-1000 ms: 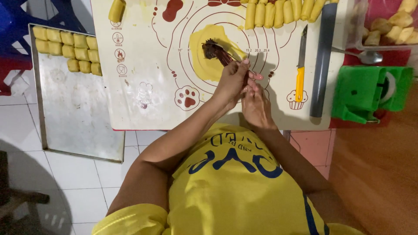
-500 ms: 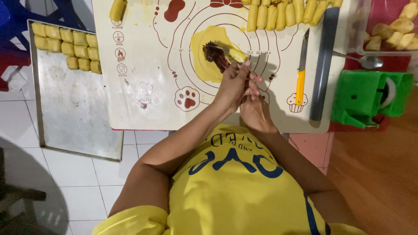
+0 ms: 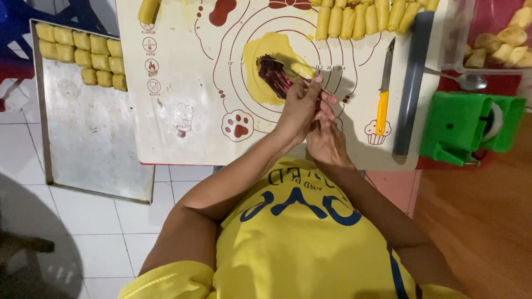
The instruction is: Filling small pieces of dough with chocolate and rolling them into shapes on a pastry mat.
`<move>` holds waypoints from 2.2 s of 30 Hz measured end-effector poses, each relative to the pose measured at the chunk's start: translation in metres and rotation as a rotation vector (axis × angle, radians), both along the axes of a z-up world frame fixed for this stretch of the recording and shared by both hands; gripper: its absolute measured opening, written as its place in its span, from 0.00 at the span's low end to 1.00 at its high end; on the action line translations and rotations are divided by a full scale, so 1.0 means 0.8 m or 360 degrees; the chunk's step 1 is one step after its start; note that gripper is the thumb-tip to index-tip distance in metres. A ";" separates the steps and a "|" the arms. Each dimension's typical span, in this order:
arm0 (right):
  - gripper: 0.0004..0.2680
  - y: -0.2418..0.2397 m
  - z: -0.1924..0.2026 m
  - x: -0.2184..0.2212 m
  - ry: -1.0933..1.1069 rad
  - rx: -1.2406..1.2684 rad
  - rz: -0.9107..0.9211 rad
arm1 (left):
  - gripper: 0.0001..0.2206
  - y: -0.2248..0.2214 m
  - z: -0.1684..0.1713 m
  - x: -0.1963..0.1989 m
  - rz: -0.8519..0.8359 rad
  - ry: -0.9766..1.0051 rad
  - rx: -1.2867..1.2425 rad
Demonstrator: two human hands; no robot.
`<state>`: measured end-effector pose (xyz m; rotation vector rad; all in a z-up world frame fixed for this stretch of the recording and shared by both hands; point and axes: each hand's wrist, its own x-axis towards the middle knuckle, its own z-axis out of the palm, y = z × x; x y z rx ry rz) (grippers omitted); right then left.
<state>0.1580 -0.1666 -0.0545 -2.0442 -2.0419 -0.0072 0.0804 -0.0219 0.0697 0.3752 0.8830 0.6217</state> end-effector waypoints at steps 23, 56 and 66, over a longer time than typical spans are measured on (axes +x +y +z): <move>0.10 -0.024 -0.070 0.015 0.0328 -0.0363 0.0040 | 0.17 0.000 0.007 -0.003 0.0037 -0.0006 0.0045; 0.13 0.005 -0.024 0.025 0.1350 -0.0574 -0.0300 | 0.15 0.007 0.075 -0.028 -0.0569 0.0520 0.1058; 0.16 0.062 0.117 0.008 0.1459 -0.0610 -0.0442 | 0.11 0.166 0.053 0.086 -0.0980 0.0750 0.1811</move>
